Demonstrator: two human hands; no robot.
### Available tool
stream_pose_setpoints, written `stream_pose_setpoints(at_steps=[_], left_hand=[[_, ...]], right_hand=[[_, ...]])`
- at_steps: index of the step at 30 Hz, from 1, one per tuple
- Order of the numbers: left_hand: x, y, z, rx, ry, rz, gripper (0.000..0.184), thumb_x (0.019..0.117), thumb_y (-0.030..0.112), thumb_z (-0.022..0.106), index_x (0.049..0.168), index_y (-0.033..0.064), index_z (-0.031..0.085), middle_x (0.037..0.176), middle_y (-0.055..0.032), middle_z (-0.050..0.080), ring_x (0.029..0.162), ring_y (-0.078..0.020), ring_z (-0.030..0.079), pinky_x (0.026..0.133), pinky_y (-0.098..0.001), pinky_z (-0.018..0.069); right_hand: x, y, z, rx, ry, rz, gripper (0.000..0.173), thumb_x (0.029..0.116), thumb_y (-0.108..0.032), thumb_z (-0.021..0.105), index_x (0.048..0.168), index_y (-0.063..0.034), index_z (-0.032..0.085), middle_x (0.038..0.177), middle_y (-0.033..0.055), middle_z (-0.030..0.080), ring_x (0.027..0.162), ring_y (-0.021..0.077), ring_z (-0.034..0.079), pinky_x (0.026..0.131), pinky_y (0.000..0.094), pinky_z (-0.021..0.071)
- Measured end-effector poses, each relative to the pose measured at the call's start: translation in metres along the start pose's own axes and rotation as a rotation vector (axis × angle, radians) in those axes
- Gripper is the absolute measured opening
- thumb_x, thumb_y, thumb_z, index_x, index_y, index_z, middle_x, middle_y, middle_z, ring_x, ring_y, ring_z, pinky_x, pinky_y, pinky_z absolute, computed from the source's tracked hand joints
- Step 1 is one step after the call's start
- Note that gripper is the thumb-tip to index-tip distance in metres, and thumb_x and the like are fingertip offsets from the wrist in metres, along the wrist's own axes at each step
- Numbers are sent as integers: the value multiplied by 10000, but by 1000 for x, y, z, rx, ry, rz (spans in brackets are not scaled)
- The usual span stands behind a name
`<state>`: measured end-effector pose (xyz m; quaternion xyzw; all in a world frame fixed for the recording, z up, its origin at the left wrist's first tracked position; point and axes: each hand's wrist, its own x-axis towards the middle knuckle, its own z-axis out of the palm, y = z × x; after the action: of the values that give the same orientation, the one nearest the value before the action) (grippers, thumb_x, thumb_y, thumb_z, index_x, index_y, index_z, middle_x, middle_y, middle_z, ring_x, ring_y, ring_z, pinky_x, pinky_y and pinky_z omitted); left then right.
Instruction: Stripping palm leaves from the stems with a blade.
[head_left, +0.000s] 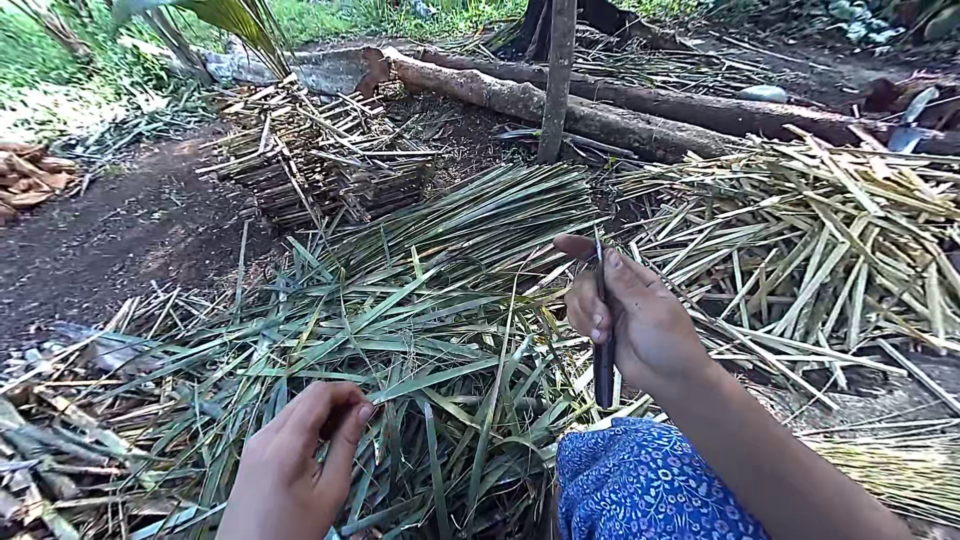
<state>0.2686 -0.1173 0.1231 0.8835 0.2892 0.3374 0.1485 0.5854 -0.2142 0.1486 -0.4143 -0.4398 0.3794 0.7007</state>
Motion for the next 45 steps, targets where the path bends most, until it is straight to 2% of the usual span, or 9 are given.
stream_pose_setpoints(at_steps=[5,8,11,17,21,24,30,37,45], left_hand=[[10,20,19,-38,5,-1,503,1019,450,563,1319,48,595,1145,-88,713,1034,-108,683,893,-286,564],[19,40,31,-165,2,17,516,1032,442,553,1389,69,578,1307,-95,667,1228,-147,615,1029,-359,508],[26,56,40,-423,-81,23,512,1084,415,442,1413,44,572,1363,-76,643,1291,-112,576,1091,-337,472],[31,78,52,-865,-50,-12,247,1061,197,539,1046,10,699,972,34,709,920,10,667,852,-193,570],[28,84,51,-796,110,-45,160,1007,153,612,962,32,706,848,57,677,741,44,632,654,-128,549],[26,83,51,-678,205,4,103,953,116,670,908,31,708,801,43,665,705,58,605,603,-93,507],[23,79,47,-641,177,26,119,953,114,660,876,27,687,799,38,651,708,65,591,619,-86,503],[20,80,35,-907,0,-166,115,1003,173,611,910,135,666,709,157,571,579,108,492,508,-67,412],[15,80,32,-978,-104,-219,170,1049,183,529,944,136,654,701,162,521,561,107,447,487,-69,371]], right_hand=[[-8,4,10,52,-139,-11,391,1098,-359,397,1337,-154,628,585,-92,503,511,-7,510,549,143,476],[-16,4,20,92,-314,-12,405,1069,-423,476,1355,-182,631,637,-122,549,571,-42,536,598,125,484],[-21,3,28,141,-470,-8,413,1068,-428,465,1358,-185,630,697,-137,588,616,-69,547,615,105,481],[-25,1,29,119,-538,-38,404,1071,-416,463,1353,-187,638,735,-144,612,651,-84,554,645,97,484],[-27,0,29,38,-532,-14,432,1067,-424,476,1418,-198,588,736,-154,598,647,-91,546,611,80,465],[-31,-1,33,-101,-551,25,428,1072,-417,475,1412,-182,586,749,-154,565,631,-100,511,566,71,435],[-34,2,41,-195,-589,27,425,1077,-367,485,1401,-112,587,868,-145,620,674,-131,509,579,46,436],[-32,4,41,-237,-541,-42,395,1078,-385,474,1377,-168,615,744,-156,537,635,-125,475,568,47,405],[-33,6,41,-282,-545,-66,421,1082,-378,469,1420,-156,586,769,-154,550,652,-130,472,571,45,399]])
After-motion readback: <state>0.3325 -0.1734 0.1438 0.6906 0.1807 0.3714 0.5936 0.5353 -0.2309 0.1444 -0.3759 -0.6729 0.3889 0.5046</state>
